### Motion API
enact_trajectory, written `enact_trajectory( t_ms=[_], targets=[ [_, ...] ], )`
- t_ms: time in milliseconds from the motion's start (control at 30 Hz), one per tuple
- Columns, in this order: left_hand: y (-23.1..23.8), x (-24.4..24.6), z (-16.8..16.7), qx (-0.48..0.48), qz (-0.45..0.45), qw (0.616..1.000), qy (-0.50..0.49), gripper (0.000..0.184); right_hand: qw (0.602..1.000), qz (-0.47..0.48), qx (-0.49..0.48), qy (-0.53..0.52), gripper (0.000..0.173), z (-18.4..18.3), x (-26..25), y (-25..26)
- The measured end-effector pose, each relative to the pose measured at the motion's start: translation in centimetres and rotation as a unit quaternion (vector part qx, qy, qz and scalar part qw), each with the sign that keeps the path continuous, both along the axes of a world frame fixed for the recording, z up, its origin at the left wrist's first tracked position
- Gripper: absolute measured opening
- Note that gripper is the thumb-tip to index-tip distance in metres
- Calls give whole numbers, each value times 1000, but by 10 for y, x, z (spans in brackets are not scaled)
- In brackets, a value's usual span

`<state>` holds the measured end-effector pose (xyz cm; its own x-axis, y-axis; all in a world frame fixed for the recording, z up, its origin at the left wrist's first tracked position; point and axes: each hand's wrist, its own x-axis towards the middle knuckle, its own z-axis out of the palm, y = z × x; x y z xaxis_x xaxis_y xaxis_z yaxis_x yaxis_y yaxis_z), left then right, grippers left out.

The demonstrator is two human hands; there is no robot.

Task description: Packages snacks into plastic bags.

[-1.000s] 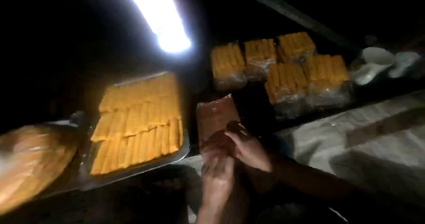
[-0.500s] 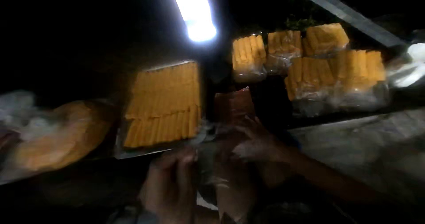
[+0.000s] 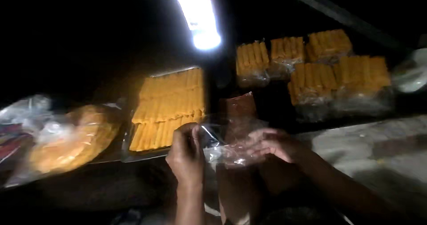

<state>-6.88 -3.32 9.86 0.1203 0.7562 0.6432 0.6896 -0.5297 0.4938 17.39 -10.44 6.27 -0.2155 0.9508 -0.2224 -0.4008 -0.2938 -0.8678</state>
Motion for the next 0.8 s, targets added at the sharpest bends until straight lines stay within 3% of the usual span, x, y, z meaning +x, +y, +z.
enact_trajectory(
  t_ms=[67,167,300,433,500,567,633,700,800],
  targets=[
    [2,1,-3,3,2,1000,-2,28,995,-31,-42,-82,23,1,-5,3],
    [3,3,-6,-7,-1,1000,-7,28,989,-74,-48,-117,18,1,-6,6],
    [4,5,-4,-45,16,999,6,26,966,-172,78,-176,16,0,3,8],
    [9,5,-6,-27,1,1000,4,32,895,-286,163,-303,18,13,13,8],
    [4,13,-7,-37,-51,997,-51,29,835,-320,247,-374,21,15,15,10],
    [-9,29,-5,-118,-140,974,-131,26,776,-305,356,-422,24,11,14,14],
    [-22,47,-4,-213,-221,935,-177,34,743,-245,428,-452,24,7,6,16],
    [-28,62,-11,-266,-256,911,-185,46,740,-179,447,-469,17,4,-5,15],
    [-30,67,-18,-286,-224,916,-171,32,777,-123,399,-472,12,1,-16,13]
  ],
)
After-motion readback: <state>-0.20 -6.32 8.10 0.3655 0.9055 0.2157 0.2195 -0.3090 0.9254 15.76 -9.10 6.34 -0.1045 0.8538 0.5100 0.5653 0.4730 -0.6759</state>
